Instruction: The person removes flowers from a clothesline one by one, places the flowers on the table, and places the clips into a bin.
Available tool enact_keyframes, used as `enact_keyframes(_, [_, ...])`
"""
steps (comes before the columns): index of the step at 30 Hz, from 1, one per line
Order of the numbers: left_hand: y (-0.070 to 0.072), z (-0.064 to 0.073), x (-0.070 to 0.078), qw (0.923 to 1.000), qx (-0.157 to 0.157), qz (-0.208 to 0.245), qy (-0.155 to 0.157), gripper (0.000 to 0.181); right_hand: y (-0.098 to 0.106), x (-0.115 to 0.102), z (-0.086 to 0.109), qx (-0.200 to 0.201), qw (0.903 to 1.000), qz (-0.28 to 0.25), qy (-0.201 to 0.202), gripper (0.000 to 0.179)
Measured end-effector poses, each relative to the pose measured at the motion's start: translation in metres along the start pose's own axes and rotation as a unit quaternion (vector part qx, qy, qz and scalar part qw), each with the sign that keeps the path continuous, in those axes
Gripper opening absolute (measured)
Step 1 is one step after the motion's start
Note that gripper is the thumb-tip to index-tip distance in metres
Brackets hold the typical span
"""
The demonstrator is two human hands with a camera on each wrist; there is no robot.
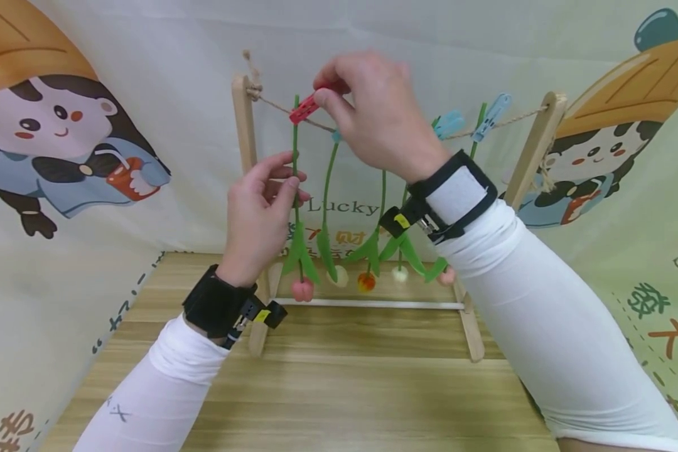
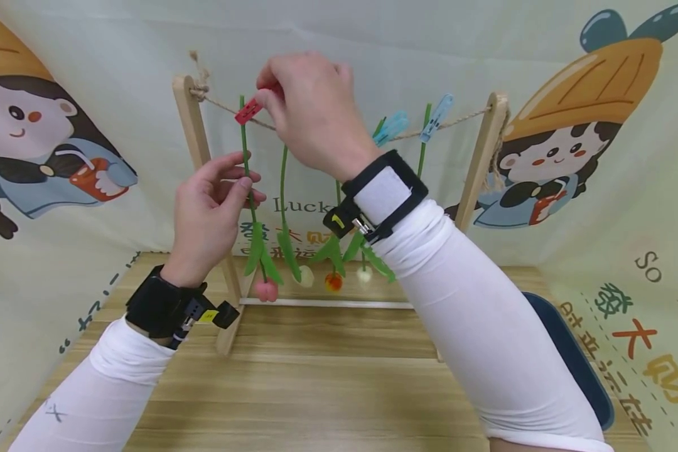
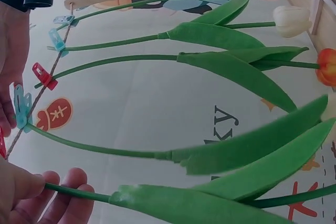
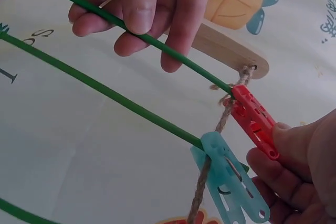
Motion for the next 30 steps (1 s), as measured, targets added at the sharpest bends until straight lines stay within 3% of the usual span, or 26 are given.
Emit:
enact_keyframes(10, [-0.001, 0.013, 0.002, 0.9999, 0.011, 0.002, -0.010, 0.036, 0.015, 0.003, 0.026, 0.096, 0.9946, 0.002, 0.038, 0.028])
enact_keyframes(14, [0.003, 0.029, 0.010, 0.9996, 0.010, -0.019, -0.017, 0.036, 0.021, -0.001, 0.052, 0.108, 0.9932, -0.005, 0.042, 0.031])
enact_keyframes(17, [0.006, 0.045, 0.018, 0.9969, 0.003, -0.064, -0.045, 0.034, 0.026, 0.000, 0.079, 0.099, 0.9942, -0.015, 0.040, 0.032])
enact_keyframes(22, [0.004, 0.071, 0.028, 0.9800, -0.025, -0.154, -0.123, 0.035, 0.031, 0.010, 0.131, 0.093, 0.9945, -0.036, 0.032, 0.031])
enact_keyframes(26, [-0.003, 0.091, 0.028, 0.9644, -0.073, -0.203, -0.153, 0.040, 0.028, 0.026, 0.169, 0.075, 0.9967, -0.031, -0.003, 0.033])
enact_keyframes(30, [-0.016, 0.108, 0.019, 0.9474, -0.114, -0.241, -0.177, 0.042, 0.021, 0.049, 0.203, 0.056, 0.9975, -0.020, -0.038, 0.036])
Point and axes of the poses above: each hand's wrist, its own z-axis away from the middle knuckle, its own y-axis out of the back of the hand, x = y × z, the point moved 3 cm from there along -z, towards the middle knuckle, and after that the axes turned 7 degrees about -x, right-handed, at the moved point
